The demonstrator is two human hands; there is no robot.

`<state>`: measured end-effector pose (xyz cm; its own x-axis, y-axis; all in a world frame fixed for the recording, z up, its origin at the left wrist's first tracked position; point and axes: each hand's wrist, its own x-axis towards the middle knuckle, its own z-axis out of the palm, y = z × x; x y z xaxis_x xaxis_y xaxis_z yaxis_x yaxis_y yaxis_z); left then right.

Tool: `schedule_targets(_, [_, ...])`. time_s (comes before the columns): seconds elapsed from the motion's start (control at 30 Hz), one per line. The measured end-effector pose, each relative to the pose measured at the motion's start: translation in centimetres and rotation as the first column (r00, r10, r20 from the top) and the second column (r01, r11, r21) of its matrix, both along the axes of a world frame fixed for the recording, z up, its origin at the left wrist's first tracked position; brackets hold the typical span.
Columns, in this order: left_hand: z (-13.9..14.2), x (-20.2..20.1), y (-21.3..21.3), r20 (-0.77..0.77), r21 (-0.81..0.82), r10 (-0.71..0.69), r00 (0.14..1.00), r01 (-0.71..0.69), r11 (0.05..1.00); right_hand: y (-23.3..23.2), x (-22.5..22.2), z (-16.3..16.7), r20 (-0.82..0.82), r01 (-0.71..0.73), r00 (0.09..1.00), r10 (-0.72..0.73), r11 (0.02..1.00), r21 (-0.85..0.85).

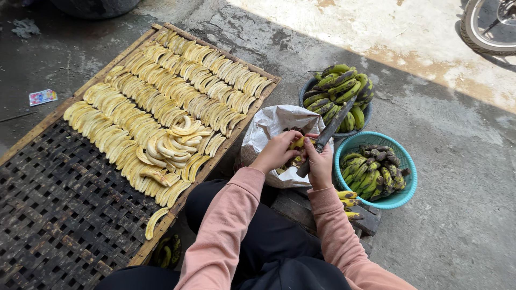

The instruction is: The person sits on the ground peeling bananas by hand, drops the peels into a sack, and slices the peeled bananas with a knife, laying the slices in rows on a woven bamboo drying tray that already holds many arranged slices.

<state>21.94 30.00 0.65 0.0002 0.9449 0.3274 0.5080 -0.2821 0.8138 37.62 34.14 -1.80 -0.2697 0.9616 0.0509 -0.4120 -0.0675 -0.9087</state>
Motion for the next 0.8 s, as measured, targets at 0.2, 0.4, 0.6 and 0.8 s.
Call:
schedule_targets(0.2, [-0.8,1.0,-0.5,-0.137,-0.005,0.201,0.970,-0.204,0.979,0.1,-0.8,-0.8,0.055,0.038,0.998,-0.039,0.999,0.007])
schedule_targets(0.4, [-0.1,0.4,-0.2,-0.052,0.177,0.488,0.871,-0.473,0.863,0.4,-0.1,-0.2,0.130,0.008,0.991,-0.033,0.982,0.188])
schedule_targets(0.6, [-0.3,0.5,-0.3,-0.038,0.188,0.525,0.850,-0.510,0.839,-1.2,-0.6,1.9,0.404,-0.150,0.914,-0.031,0.900,0.409])
schedule_targets(0.8, [-1.3,0.3,0.3,-0.039,0.233,0.568,0.822,-0.546,0.805,-1.7,-2.0,4.0,0.485,-0.182,0.839,-0.247,0.713,0.677])
